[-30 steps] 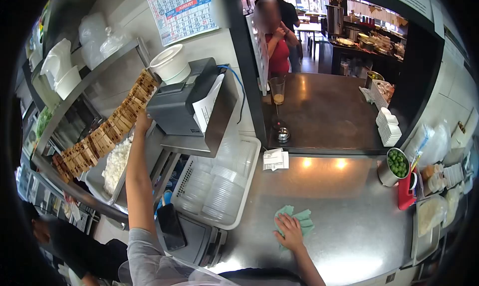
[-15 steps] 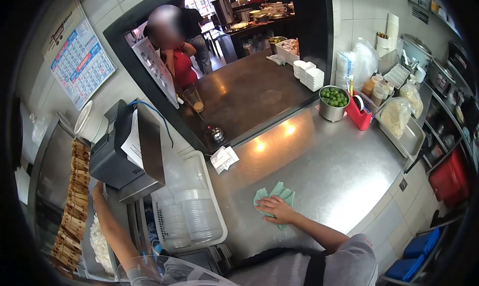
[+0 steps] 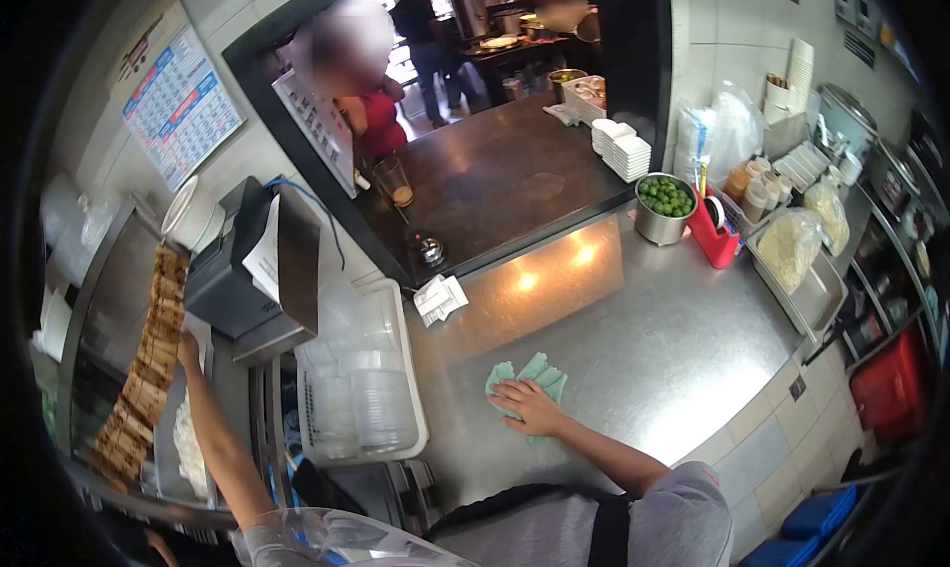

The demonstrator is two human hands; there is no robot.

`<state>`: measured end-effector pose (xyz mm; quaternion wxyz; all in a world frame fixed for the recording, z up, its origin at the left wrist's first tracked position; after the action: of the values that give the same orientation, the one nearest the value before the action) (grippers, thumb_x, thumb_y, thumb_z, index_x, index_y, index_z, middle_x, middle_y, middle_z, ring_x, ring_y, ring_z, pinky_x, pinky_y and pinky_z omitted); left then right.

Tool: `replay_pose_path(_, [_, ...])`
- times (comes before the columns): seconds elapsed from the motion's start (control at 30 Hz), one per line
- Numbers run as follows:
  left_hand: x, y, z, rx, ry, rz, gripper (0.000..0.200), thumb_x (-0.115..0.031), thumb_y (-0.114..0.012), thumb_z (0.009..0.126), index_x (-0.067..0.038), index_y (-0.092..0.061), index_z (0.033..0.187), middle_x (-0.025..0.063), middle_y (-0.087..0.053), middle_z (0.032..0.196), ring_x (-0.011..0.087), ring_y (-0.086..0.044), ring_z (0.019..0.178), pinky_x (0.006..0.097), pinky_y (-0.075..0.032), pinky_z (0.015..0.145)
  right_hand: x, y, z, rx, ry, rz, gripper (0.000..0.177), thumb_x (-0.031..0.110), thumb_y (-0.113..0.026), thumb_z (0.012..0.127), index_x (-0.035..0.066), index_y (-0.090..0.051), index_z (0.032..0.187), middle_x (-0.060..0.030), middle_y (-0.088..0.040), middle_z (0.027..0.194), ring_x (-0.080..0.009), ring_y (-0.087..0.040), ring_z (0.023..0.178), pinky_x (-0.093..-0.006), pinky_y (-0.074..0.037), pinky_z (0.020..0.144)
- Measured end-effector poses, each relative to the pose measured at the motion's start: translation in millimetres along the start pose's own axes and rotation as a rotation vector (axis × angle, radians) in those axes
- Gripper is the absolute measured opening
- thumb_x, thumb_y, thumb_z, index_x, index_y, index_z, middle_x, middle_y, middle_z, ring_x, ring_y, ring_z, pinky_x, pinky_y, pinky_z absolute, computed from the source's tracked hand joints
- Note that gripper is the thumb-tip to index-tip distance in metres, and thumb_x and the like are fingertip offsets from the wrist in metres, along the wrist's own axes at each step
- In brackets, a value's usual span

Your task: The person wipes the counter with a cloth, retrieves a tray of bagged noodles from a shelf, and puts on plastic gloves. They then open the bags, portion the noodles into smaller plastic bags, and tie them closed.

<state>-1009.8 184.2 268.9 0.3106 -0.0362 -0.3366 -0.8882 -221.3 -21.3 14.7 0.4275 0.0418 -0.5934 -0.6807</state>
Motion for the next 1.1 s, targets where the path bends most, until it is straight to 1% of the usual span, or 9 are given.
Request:
replay_pose_path(0.07, [-5.3,35.5,-15.7,-0.259,0.035,0.151,0.039,-0.023,-0.042,0.09,0.001,-0.045,0.122,0.0187,-0.056,0.115,0.0347,-0.052,0.106,0.0396,-0.04,0.089,-1.9,-3.1,-3.4,-0.001,-0.001,0.007,0.053,0.032,-0.054,0.081,0.014,-0.041,0.13,-0.0054,-0.038,0.136,-0.0237,-0.032,0.126,-0.0451,-0.022,0.104])
replay_pose_path(0.13, [13.2,65.5,-43.6,-0.535,0.171,-0.438,0.033,-0.023,-0.048,0.085,0.002,-0.059,0.105,0.0181,-0.06,0.107,0.0311,-0.056,0.096,0.0404,-0.045,0.079,-3.7,-5.9,-2.2,-0.005,0.021,0.018,0.054,0.033,-0.055,0.081,0.014,-0.041,0.13,-0.0052,-0.039,0.136,-0.0248,-0.032,0.126,-0.0454,-0.022,0.103])
replay_pose_path(0.17, [14.9,74.6,-56.8,-0.284,0.447,-0.525,0.031,-0.025,-0.049,0.085,0.001,-0.062,0.096,0.0173,-0.061,0.101,0.0279,-0.059,0.084,0.0387,-0.046,0.074,-2.6,-4.2,-1.4,-0.02,0.027,0.041,0.055,0.033,-0.055,0.081,0.014,-0.041,0.13,-0.006,-0.039,0.136,-0.0251,-0.033,0.126,-0.0454,-0.022,0.103])
replay_pose_path(0.23, [4.0,81.0,-108.5,-0.343,1.125,-1.32,0.045,-0.004,-0.057,0.077,-0.008,-0.039,0.118,0.0122,-0.057,0.098,0.0212,-0.057,0.076,0.0371,-0.047,0.063,0.5,2.2,-1.3,-0.046,0.034,0.089,0.056,0.034,-0.056,0.08,0.013,-0.041,0.13,-0.0076,-0.038,0.135,-0.0255,-0.033,0.126,-0.0453,-0.022,0.103])
replay_pose_path(0.33, [-95.9,252.5,-144.7,-0.29,1.25,-1.667,0.054,0.008,-0.056,0.073,-0.006,-0.033,0.121,0.0124,-0.051,0.112,0.0244,-0.055,0.096,0.0358,-0.05,0.07,-8.9,7.5,1.0,-0.1,-0.036,0.303,0.06,0.032,-0.059,0.078,0.012,-0.04,0.131,-0.0098,-0.037,0.136,-0.0261,-0.03,0.127,-0.0455,-0.022,0.102])
replay_pose_path(0.67, [-314.1,428.1,-241.7,0.507,0.94,-1.928,0.031,-0.02,-0.068,0.077,-0.008,-0.056,0.103,0.0034,-0.061,0.095,0.0135,-0.059,0.083,0.0285,-0.047,0.069,138.6,179.6,67.8,-0.174,0.431,0.9,0.038,0.003,-0.053,0.084,0.008,-0.052,0.122,-0.0122,-0.048,0.127,-0.0204,-0.055,0.104,-0.0307,-0.044,0.085])
replay_pose_path(0.87, [-374.7,470.9,-263.8,0.864,0.787,-1.803,0.041,-0.039,-0.057,0.084,-0.005,-0.057,0.106,0.0058,-0.062,0.097,0.0152,-0.06,0.084,0.0286,-0.048,0.072,130.5,189.8,92.7,-0.243,0.187,0.851,0.029,0.009,-0.067,0.075,0.006,-0.054,0.101,-0.0077,-0.047,0.105,-0.0166,-0.056,0.085,-0.0289,-0.048,0.067])
replay_pose_path(1.0, [-399.1,479.3,-266.9,1.01,0.883,-2.194,0.05,-0.048,-0.042,0.09,-0.006,-0.05,0.115,0.0068,-0.06,0.103,0.018,-0.061,0.086,0.0326,-0.05,0.074,111.0,198.3,74.9,-0.519,0.201,0.68,0.028,0.003,-0.067,0.07,0.008,-0.055,0.095,-0.0087,-0.039,0.12,-0.0255,-0.053,0.097,-0.0345,-0.047,0.077])
replay_pose_path(1.1, [-407.6,474.8,-279.0,1.272,0.794,-2.132,0.052,-0.05,-0.035,0.091,-0.007,-0.046,0.119,0.0069,-0.058,0.105,0.0191,-0.061,0.087,0.0371,-0.052,0.073,122.8,195.1,64.3,-0.421,0.335,0.393,0.032,0.003,-0.068,0.067,0.007,-0.055,0.096,-0.0103,-0.034,0.129,-0.0298,-0.049,0.107,-0.0386,-0.045,0.084])
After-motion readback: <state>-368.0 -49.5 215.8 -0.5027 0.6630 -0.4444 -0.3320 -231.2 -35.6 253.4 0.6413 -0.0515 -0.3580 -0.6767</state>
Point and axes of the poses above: each hand's wrist, its own z-axis towards the middle knuckle, its own y-axis out of the back of the hand, x = y × z, the point moved 7 cm from there along z, towards the middle knuckle
